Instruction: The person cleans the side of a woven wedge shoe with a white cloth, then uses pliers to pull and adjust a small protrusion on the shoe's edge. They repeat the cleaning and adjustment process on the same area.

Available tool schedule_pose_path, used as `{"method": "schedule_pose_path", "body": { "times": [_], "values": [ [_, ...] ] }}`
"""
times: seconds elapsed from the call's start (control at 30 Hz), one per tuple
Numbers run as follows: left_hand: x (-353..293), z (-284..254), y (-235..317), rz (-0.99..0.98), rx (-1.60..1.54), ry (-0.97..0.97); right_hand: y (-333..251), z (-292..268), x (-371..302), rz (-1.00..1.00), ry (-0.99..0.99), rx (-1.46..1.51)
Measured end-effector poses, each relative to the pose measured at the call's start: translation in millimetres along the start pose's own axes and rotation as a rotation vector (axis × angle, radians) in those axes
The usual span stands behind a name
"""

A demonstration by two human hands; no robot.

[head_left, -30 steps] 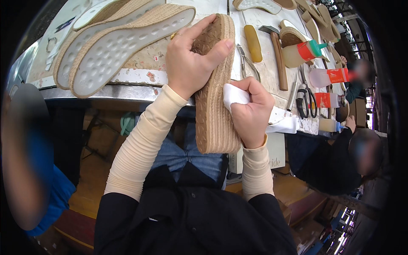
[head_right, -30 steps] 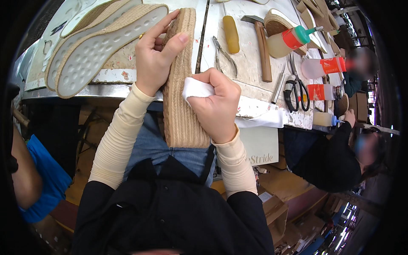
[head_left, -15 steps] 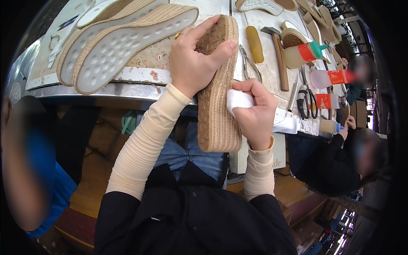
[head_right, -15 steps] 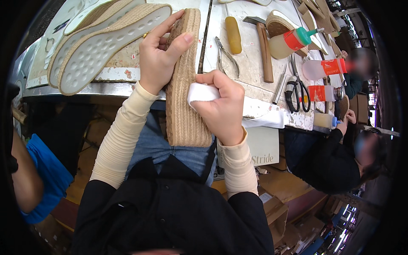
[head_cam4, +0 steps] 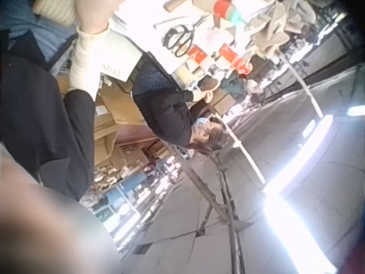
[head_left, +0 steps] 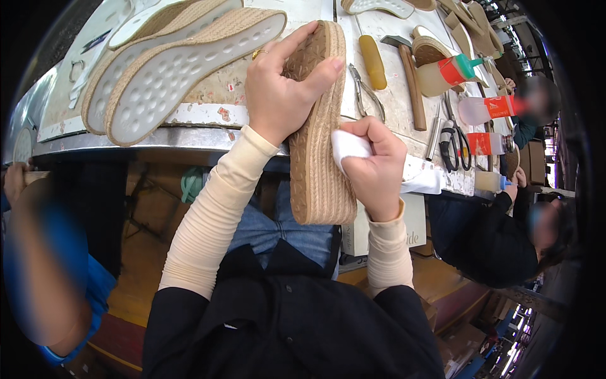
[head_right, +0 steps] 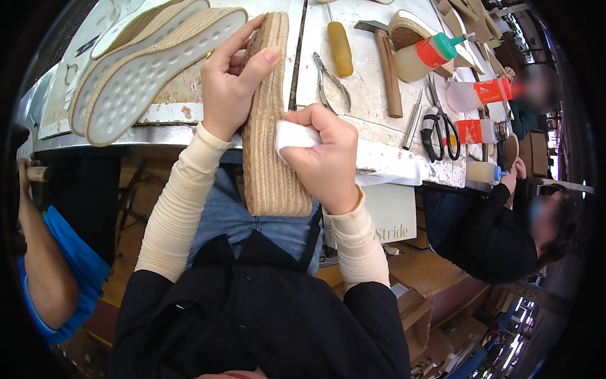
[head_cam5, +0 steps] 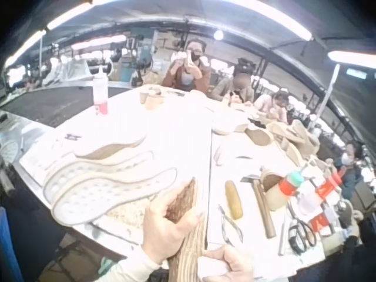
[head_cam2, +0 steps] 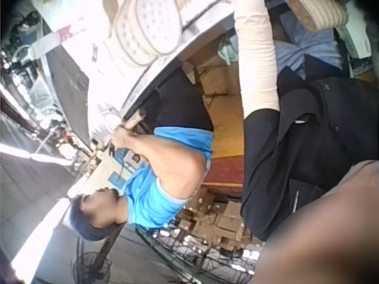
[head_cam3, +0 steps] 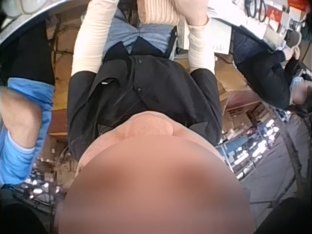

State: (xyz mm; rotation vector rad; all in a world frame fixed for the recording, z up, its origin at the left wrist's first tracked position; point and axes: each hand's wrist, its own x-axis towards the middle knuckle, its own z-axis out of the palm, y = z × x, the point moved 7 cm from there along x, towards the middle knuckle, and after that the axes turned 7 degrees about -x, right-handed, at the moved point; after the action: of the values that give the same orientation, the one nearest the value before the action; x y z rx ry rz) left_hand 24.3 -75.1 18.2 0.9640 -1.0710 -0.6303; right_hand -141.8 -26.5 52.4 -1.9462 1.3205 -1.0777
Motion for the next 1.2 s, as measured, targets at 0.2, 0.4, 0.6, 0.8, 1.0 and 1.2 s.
{"method": "schedule_pose_path", "body": {
  "times": [0.2,0.4,0.6,0.8,1.0,1.2],
  "values": [
    [0,1,-1,-0.007,-0.051,-0.001,-3,-2,0,-0.054,0.019,-0.086],
    [1,1,1,0.011,-0.039,-0.001,2,1,0,-0.034,0.011,0.021],
    [0,0,2,-0.001,0.0,-0.018,5,2,1,0.019,-0.023,0.077],
    [0,2,0,-0.025,-0.07,-0.018,-1,-2,1,-0.018,0.027,-0.038],
    [0,1,1,-0.006,-0.035,-0.015,-8,-1,1,-0.092,0.034,-0.08],
    [0,1,1,0.001,-0.024,-0.008,-3,1,1,-0.037,-0.005,-0.018]
  ]
}}
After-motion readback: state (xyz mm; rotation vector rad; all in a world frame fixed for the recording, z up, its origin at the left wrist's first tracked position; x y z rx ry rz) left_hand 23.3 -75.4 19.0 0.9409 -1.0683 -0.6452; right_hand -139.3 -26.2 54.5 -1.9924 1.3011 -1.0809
